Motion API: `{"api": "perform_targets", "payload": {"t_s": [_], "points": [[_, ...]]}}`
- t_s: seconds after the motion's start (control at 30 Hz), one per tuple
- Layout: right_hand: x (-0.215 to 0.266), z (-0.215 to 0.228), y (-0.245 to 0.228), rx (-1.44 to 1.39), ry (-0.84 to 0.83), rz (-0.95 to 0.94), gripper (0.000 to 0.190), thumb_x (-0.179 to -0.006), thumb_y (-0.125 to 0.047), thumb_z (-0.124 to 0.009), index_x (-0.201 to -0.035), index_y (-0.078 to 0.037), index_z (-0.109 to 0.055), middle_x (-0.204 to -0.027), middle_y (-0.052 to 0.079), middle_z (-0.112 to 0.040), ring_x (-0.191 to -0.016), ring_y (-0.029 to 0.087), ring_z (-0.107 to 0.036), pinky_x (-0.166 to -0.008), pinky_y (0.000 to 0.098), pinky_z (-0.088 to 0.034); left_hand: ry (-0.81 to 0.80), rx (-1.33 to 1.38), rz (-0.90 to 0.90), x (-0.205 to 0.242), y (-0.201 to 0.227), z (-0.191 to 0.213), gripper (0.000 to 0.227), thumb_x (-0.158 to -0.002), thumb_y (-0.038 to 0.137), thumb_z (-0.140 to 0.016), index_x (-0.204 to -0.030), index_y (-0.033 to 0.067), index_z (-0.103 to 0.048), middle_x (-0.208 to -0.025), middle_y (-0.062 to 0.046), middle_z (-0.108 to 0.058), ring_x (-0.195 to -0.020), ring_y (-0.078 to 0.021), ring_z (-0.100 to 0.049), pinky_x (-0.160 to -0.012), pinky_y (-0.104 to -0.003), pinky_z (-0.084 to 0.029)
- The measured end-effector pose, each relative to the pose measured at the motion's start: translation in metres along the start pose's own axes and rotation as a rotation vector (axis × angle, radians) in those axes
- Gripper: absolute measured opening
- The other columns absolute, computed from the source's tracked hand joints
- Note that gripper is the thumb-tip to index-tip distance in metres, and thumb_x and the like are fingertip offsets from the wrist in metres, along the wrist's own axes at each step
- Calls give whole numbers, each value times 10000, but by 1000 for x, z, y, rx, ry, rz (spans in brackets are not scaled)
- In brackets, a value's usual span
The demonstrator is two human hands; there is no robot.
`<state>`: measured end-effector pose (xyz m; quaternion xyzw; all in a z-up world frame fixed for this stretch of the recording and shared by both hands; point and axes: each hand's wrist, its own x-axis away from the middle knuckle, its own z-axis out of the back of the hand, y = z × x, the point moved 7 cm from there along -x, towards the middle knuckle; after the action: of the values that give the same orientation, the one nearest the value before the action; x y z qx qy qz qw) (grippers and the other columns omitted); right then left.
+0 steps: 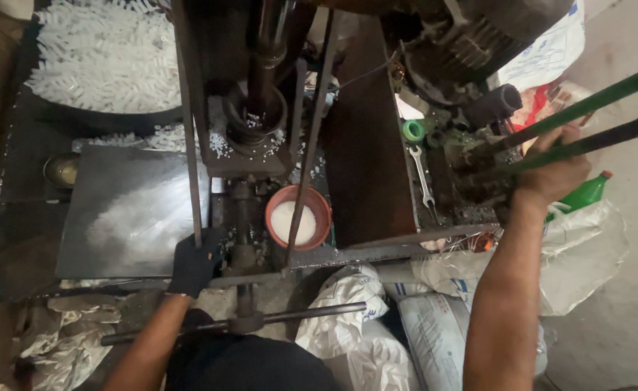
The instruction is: The person operates a manual machine by repeatedly pulling a long metal lever to activate a press. They then use their hands to remove small white pellets from the machine's output area and place them into a nearby container.
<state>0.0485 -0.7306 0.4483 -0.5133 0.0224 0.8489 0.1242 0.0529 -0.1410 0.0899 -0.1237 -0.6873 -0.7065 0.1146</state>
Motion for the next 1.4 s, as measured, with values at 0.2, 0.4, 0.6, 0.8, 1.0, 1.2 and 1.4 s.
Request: {"api": "perform_targets", "payload": {"t_s": [0.2, 0.4, 0.6, 0.8, 1.0, 1.2, 1.4], "points": [[0, -3, 10, 43, 12, -78, 226, -1042, -156, -629, -986, 5, -777, -758, 179, -698, -632, 303, -687, -573, 412, -488, -1, 53, 33, 2, 1, -2, 307, -984, 288, -665, -1005, -1, -765, -643, 35, -600, -562, -57, -504, -484, -272, -384], [3, -11, 22, 59, -12, -45, 249, -1035, -147, -602, -961, 29, -761, -787, 203, -690, -621, 315, -648, -585, 430, -471, -5, 64, 107, 2, -1, -2, 310, -985, 292, -668, -957, -2, -763, -607, 22, -535, -529, -76, -452, -461, -289, -329], [2, -11, 23, 199, -9, -45, 375, -1072, -265, -661, -791, -19, -695, -663, 167, -626, -544, 317, -581, -606, 469, -468, -29, 52, 1, 0, 1, -1, 317, -1005, 294, -640, -936, -3, -729, -611, 14, -560, -534, -63, -488, -461, -280, -366], [12, -16, 44, 174, -11, -227, 417, -1000, -275, -684, -676, -28, -597, -571, 118, -517, -506, 241, -515, -526, 428, -421, -29, 105, 78, 2, -4, -1, 280, -981, 253, -630, -1023, -1, -742, -629, 5, -579, -526, -83, -498, -456, -301, -369], [5, -33, 66, -188, -163, -66, 344, -1039, -244, -641, -777, -23, -671, -686, 88, -634, -630, 213, -590, -624, 399, -468, -24, -157, -162, 0, 0, 3, 273, -1005, 227, -621, -1030, -14, -748, -648, 0, -626, -576, -84, -561, -525, -288, -437], [3, 15, 36, 369, -439, 400, 346, -1020, -388, -800, -981, -45, -766, -686, 140, -654, -606, 338, -608, -551, 455, -465, -6, -157, -150, -7, -15, 3, 343, -1036, 304, -584, -1068, 7, -754, -711, -112, -635, -620, -176, -550, -562, -377, -434], [69, 115, 25, 295, -14, 70, 303, -975, -192, -738, -699, -70, -721, -761, 92, -676, -607, 287, -608, -573, 418, -453, 31, -346, -350, -7, -7, 4, 351, -1020, 320, -578, -1070, 13, -740, -828, -128, -732, -718, -234, -675, -695, -380, -522]]}}
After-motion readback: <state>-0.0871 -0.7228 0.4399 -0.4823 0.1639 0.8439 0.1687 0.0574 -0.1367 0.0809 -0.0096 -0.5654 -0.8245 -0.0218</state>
